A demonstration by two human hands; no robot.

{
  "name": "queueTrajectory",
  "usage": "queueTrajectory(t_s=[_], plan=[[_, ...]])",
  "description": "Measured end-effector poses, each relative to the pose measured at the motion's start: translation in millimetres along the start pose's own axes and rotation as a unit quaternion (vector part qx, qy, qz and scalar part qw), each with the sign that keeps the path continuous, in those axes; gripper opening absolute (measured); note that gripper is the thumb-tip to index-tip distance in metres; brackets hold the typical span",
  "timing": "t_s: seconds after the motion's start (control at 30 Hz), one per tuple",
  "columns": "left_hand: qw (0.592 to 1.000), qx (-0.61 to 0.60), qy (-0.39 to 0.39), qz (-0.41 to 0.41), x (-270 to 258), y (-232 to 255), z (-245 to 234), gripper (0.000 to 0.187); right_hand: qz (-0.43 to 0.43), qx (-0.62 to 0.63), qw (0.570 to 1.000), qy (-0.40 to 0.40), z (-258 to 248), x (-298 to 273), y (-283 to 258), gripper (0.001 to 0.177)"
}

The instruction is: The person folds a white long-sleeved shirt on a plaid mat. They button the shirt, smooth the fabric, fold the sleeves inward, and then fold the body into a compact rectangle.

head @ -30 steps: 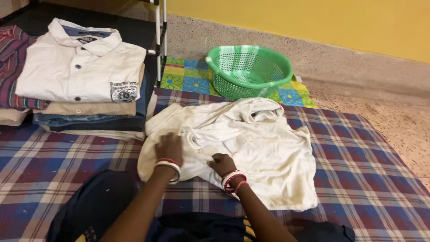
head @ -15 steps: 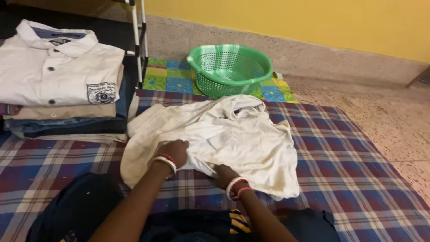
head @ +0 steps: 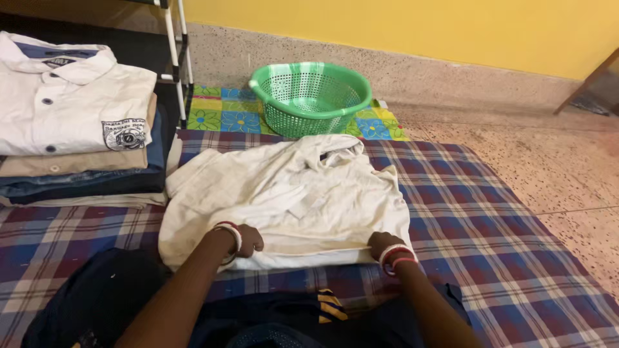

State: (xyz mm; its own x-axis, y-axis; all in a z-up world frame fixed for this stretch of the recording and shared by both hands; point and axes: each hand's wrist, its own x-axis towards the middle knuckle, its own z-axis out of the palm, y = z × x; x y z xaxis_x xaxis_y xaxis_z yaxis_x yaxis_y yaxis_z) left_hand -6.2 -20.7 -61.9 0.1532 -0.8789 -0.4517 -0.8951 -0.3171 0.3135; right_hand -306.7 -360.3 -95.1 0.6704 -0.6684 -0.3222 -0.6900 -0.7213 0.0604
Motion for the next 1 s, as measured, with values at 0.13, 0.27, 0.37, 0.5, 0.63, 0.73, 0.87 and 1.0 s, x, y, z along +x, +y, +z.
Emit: queueTrajectory(t_s=[0.13,0.27,0.37,0.5,0.63,0.73,0.87,1.0], plan=[[0.996,0.063,-0.052,0.028,15.6,5.5,10.2,0.040,-0.031,-0.061,0.997,-0.029,-6.7,2.3,7.3,0.027],[0.995,0.055,-0.081,-0.013,21.4,3.6,3.5,0.037,0.048,0.005,0.999,0.000,-39.5,-17.9,1.5,0.028],[0.999,-0.021,0.011,0.023,22.2,0.4,-10.4,0.049,0.083,-0.019,0.995,0.056,-69.3,-32.7,-4.1,0.028],[0.971,0.048,0.152,-0.176,16.9,11.3,-31.0,0.032,0.100,-0.047,0.972,0.206,-81.6,-35.2,-8.2,0.023],[0.932,0.006,0.242,-0.270,11.7,39.3,-51.7,0.025,0.163,0.071,0.955,0.238,-73.3,-11.3,-4.3,0.021],[0.923,-0.023,0.229,-0.307,15.8,49.8,-70.0,0.026,0.183,0.169,0.940,0.232,-66.8,15.8,5.9,0.020],[0.909,-0.066,0.244,-0.332,40.5,46.0,-86.5,0.029,0.175,0.231,0.912,0.289,-59.4,55.8,18.3,0.022],[0.896,-0.131,0.299,-0.303,78.0,29.7,-84.1,0.034,0.167,0.296,0.894,0.292,-45.3,92.9,19.1,0.034]])
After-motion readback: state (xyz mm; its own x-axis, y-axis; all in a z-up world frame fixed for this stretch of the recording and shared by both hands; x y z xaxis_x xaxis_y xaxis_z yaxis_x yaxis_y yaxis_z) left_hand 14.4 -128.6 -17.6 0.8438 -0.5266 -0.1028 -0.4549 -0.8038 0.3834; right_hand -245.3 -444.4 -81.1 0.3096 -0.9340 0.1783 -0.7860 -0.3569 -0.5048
